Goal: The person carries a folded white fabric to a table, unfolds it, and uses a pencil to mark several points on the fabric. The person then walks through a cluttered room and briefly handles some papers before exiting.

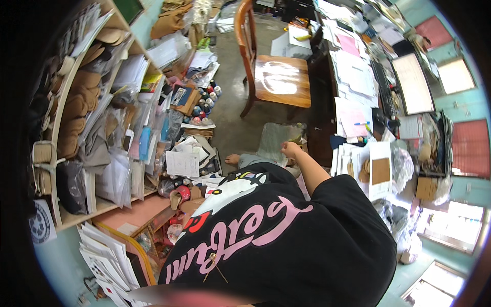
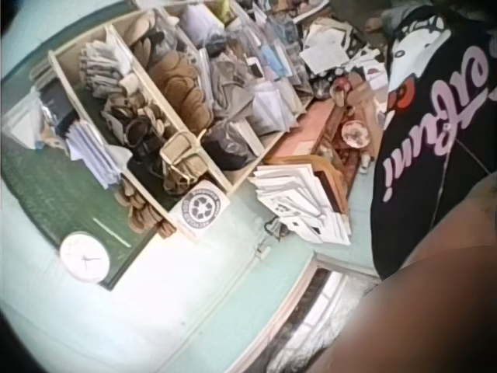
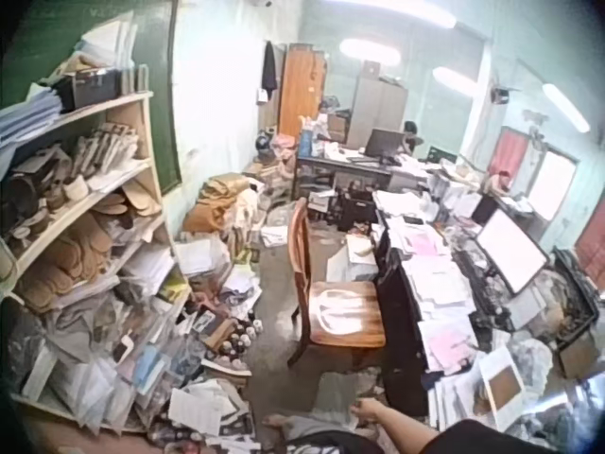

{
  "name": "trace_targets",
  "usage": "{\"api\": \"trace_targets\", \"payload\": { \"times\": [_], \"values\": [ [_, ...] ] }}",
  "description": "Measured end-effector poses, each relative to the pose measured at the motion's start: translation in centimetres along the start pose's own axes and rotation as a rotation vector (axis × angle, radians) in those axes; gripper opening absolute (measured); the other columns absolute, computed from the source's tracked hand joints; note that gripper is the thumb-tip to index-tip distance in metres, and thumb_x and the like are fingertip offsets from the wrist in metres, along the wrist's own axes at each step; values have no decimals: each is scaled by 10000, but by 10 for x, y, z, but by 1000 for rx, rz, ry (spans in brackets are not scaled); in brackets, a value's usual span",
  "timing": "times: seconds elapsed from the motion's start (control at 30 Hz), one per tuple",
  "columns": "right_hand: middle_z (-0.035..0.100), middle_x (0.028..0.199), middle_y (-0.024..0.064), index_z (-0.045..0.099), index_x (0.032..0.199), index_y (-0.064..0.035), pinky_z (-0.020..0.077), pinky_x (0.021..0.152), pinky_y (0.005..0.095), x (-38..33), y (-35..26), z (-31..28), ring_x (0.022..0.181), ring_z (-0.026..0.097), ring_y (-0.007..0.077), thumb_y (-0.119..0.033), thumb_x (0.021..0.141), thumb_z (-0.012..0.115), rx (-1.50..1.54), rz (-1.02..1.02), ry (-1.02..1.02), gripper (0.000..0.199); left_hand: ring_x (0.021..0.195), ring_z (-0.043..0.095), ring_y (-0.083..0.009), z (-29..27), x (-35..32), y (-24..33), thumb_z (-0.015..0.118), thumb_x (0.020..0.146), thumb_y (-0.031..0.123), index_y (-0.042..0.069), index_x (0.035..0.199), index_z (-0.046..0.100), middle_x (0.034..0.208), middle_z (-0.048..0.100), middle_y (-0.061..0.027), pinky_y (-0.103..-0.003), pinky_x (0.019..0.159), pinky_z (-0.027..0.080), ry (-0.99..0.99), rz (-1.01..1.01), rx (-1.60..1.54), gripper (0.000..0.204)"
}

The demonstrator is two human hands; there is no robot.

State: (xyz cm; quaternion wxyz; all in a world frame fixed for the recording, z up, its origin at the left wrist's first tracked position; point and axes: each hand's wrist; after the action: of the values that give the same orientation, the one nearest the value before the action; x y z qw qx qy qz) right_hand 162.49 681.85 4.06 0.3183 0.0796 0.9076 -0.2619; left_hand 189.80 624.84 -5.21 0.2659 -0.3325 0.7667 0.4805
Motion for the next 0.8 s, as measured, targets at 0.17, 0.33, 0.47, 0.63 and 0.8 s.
{"api": "trace_targets", "payload": {
  "times": [0.17, 0.33, 0.47, 0.63, 0.8],
  "values": [
    [677, 1092, 182, 672, 1113, -28, 507, 884, 388, -61, 56, 20, 998, 657, 324, -279, 770, 640, -38, 138, -64, 427, 1004, 627, -212, -20, 20, 69, 591, 902, 191, -59, 1181, 610, 1091, 664, -180, -327, 850, 502, 58, 45, -19, 376],
    [672, 1114, 171, 684, 1113, -68, 501, 900, 383, -95, 106, 36, 1024, 647, 314, -320, 788, 645, -136, 260, -43, 413, 863, 634, -168, -15, 50, 95, 617, 909, 262, -6, 1167, 636, 979, 690, -84, -269, 787, 483, -23, 40, 85, 373],
    [705, 989, 162, 696, 1054, -63, 529, 797, 386, -95, 131, 49, 905, 678, 288, -317, 800, 676, -51, 301, 2, 360, 832, 629, -154, -7, 79, 95, 566, 934, 291, -19, 1197, 613, 950, 685, -83, -246, 747, 476, -270, 375, 286, 409],
    [698, 1023, 169, 646, 1147, -10, 517, 832, 374, -78, 132, 40, 936, 670, 286, -253, 801, 654, 184, 219, 46, 423, 910, 620, -155, 17, 79, 119, 580, 939, 244, -41, 1228, 590, 999, 678, -88, -257, 794, 474, -267, 63, 164, 406],
    [679, 1100, 175, 619, 1196, -1, 496, 897, 360, -77, 101, 20, 1015, 654, 287, -216, 815, 634, 274, 213, 5, 438, 1058, 606, -207, 55, 44, 164, 596, 917, 233, -47, 1230, 583, 1161, 646, -148, -322, 918, 464, -190, 147, 163, 420]
  ]
}}
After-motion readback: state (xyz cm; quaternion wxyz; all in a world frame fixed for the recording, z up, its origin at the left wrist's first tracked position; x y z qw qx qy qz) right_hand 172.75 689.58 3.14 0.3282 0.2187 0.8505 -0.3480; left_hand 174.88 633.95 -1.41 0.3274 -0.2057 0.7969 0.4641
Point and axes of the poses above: each hand's wrist, its own x-axis towards the middle knuckle, its own z-axis out of the palm, y = z × x
